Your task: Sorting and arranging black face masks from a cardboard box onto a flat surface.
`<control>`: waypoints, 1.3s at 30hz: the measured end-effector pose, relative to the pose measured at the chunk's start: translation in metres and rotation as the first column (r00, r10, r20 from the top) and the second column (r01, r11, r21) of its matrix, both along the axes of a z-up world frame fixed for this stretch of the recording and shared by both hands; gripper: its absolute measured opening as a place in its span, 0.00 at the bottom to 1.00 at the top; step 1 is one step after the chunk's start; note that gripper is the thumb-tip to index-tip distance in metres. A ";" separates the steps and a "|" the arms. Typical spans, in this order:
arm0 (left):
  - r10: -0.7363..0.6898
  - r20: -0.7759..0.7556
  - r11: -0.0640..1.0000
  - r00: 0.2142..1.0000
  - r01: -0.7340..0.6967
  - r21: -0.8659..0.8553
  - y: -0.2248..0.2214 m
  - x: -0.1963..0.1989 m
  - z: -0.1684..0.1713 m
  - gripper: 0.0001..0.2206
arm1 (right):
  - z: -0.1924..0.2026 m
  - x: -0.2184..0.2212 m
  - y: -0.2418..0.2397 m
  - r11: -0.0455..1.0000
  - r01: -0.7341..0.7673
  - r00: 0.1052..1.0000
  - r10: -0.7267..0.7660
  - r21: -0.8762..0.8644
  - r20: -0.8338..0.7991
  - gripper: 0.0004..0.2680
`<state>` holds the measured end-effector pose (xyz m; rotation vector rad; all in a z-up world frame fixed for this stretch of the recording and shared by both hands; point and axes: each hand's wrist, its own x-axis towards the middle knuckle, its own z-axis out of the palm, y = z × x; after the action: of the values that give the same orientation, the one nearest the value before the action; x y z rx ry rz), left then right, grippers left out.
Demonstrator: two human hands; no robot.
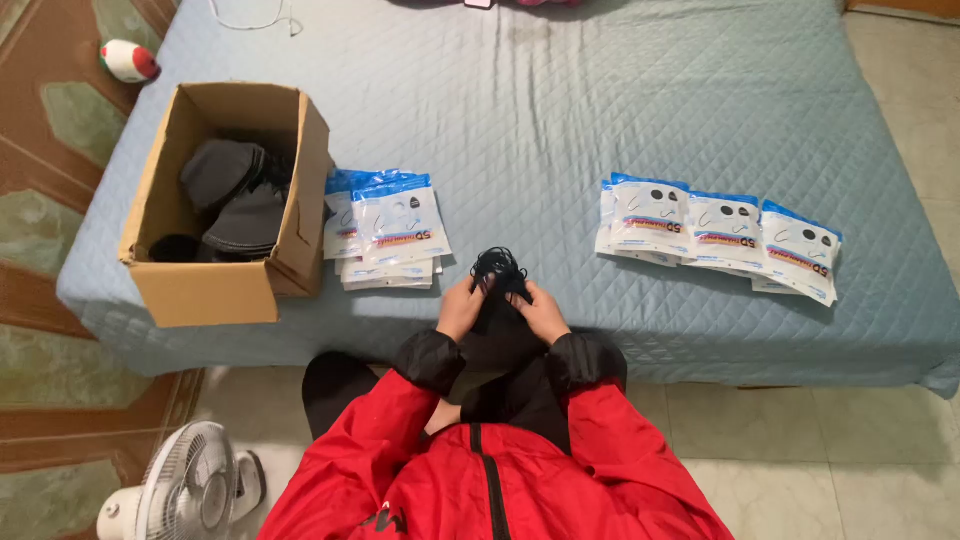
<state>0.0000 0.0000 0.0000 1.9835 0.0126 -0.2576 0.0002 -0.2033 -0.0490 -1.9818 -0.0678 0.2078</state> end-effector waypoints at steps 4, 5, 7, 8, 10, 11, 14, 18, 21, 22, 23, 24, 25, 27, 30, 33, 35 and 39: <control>0.069 -0.129 0.990 0.989 -0.083 -0.112 0.016 -0.002 -0.061 0.35 | -0.034 -0.008 -0.002 0.959 0.109 0.979 -0.058 0.262 -0.195 0.11; 0.058 -0.082 0.997 0.995 -0.062 -0.038 0.020 -0.006 -0.062 0.31 | -0.010 -0.017 0.003 0.937 0.176 0.962 -0.098 0.301 -0.256 0.11; 0.047 -0.038 0.998 0.998 -0.046 0.040 0.026 -0.022 -0.037 0.27 | -0.015 -0.018 -0.002 0.910 0.241 0.938 -0.131 0.336 -0.320 0.12; 0.084 0.160 0.993 0.984 -0.096 0.072 0.029 -0.032 -0.012 0.20 | -0.043 -0.010 -0.013 0.940 0.235 0.945 -0.162 0.246 -0.284 0.11; 0.109 0.353 0.984 0.929 -0.152 0.095 0.032 -0.046 0.016 0.14 | -0.043 -0.011 -0.016 0.961 0.231 0.951 -0.189 0.154 -0.244 0.10; -0.019 0.508 0.997 0.861 -0.023 0.078 0.033 -0.049 0.019 0.15 | -0.014 -0.018 -0.008 0.990 0.144 0.964 -0.140 0.005 -0.225 0.13; -0.288 0.661 0.957 0.693 0.191 0.217 0.031 -0.063 0.021 0.22 | 0.057 -0.036 0.030 0.980 -0.052 0.978 0.010 -0.194 -0.211 0.14; -0.452 0.354 0.892 0.819 0.420 0.168 0.046 -0.076 0.028 0.39 | 0.093 -0.056 0.053 0.951 -0.299 0.929 0.273 -0.073 -0.249 0.09; -0.363 0.043 0.920 0.931 0.365 -0.146 0.068 -0.088 0.045 0.43 | 0.079 -0.056 0.060 0.939 -0.344 0.902 0.339 0.029 -0.268 0.08; -0.364 0.040 0.919 0.930 0.366 -0.146 0.073 -0.088 0.025 0.43 | 0.074 -0.054 0.063 0.939 -0.342 0.902 0.337 0.031 -0.270 0.08; -0.344 -0.039 0.890 0.938 0.313 -0.330 0.079 -0.088 0.005 0.42 | 0.068 -0.052 0.067 0.927 -0.372 0.892 0.373 0.054 -0.256 0.08; -0.335 -0.120 0.834 0.934 0.235 -0.499 0.086 -0.088 -0.015 0.40 | 0.062 -0.050 0.071 0.912 -0.402 0.881 0.408 0.076 -0.241 0.08; -0.334 -0.123 0.835 0.934 0.233 -0.499 0.090 -0.094 -0.013 0.40 | 0.070 -0.051 0.079 0.912 -0.403 0.879 0.410 0.079 -0.243 0.08; -0.325 -0.245 0.672 0.914 0.040 -0.740 0.101 -0.103 -0.008 0.26 | 0.085 -0.051 0.095 0.877 -0.480 0.857 0.468 -0.002 -0.215 0.08; -0.265 -0.339 0.628 0.903 -0.106 -0.771 0.127 -0.106 -0.057 0.25 | 0.089 -0.042 0.122 0.861 -0.508 0.852 0.499 -0.018 -0.156 0.09; -0.204 -0.409 0.580 0.889 -0.227 -0.782 0.158 -0.115 -0.102 0.23 | 0.108 -0.013 0.141 0.911 -0.381 0.924 0.382 -0.156 -0.025 0.10; -0.157 -0.426 0.573 0.891 -0.270 -0.774 0.175 -0.121 -0.130 0.23 | 0.060 0.026 0.146 0.903 -0.282 0.921 0.349 -0.325 0.170 0.09; -0.039 -0.472 0.499 0.881 -0.392 -0.773 0.197 -0.138 -0.158 0.21 | -0.024 0.100 0.159 0.769 0.041 0.700 0.434 -0.639 0.567 0.11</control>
<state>-0.1382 0.1969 -0.1581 0.8571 0.3316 -0.4604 0.1006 -0.0439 -0.0727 -2.6116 -0.8262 -0.4588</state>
